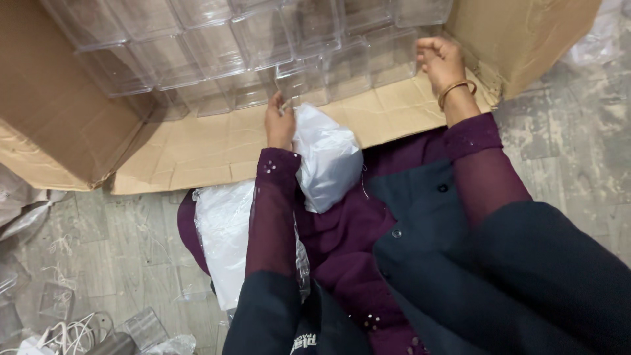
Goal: The person sits on the floor in front of a cardboard box of clear plastic boxes and packs items into clear plastic bags. They open each bag, place an item inside, and set the filled bag aside, repeating the process.
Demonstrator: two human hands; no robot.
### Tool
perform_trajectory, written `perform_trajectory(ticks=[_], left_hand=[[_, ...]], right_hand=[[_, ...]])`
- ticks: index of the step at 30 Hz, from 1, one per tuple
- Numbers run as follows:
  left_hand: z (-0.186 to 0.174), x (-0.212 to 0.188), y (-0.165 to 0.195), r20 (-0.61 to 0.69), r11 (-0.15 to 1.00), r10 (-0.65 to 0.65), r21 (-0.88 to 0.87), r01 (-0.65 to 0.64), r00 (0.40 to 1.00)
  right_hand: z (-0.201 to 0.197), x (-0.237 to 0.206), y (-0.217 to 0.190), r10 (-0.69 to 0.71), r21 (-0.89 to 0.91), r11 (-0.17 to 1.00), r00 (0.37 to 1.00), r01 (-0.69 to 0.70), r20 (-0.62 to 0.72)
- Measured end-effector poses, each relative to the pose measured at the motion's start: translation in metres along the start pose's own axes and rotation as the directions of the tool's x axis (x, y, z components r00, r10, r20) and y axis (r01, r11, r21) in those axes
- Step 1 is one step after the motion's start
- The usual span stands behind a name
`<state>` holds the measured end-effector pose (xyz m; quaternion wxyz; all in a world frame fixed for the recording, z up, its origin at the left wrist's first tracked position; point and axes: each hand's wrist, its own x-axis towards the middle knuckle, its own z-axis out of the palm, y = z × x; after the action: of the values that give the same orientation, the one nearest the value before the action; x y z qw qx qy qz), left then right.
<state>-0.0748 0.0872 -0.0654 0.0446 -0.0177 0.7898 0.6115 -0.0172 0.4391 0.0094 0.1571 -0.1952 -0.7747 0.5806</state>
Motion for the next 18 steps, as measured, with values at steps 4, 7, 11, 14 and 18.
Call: perform_trajectory(ticks=[4, 7, 11, 14, 18], left_hand=[[-0.007, 0.001, 0.001, -0.152, 0.993, 0.061, -0.088, -0.075, 0.986], [-0.030, 0.010, 0.005, -0.242, 0.912, -0.123, -0.409, 0.014, 0.962], [-0.049, 0.019, 0.013, -0.237, 0.818, -0.030, -0.564, -0.113, 0.971], [-0.048, 0.019, 0.019, -0.202, 0.832, 0.096, -0.521, -0.190, 0.975], [-0.044, 0.023, 0.028, -0.180, 0.940, 0.254, -0.187, -0.287, 0.950]], right_hand=[[-0.002, 0.007, -0.011, -0.246, -0.212, 0.956, 0.947, 0.202, -0.208], [-0.002, 0.012, -0.013, -0.187, -0.284, 0.954, 0.928, 0.094, -0.321], [0.004, 0.017, -0.010, -0.420, -0.484, 0.846, 0.841, 0.226, -0.340], [0.010, 0.024, -0.011, -0.673, -0.301, 0.738, 0.695, 0.604, -0.254], [0.015, 0.038, -0.017, -0.203, 0.060, 0.972, 0.944, 0.226, -0.261]])
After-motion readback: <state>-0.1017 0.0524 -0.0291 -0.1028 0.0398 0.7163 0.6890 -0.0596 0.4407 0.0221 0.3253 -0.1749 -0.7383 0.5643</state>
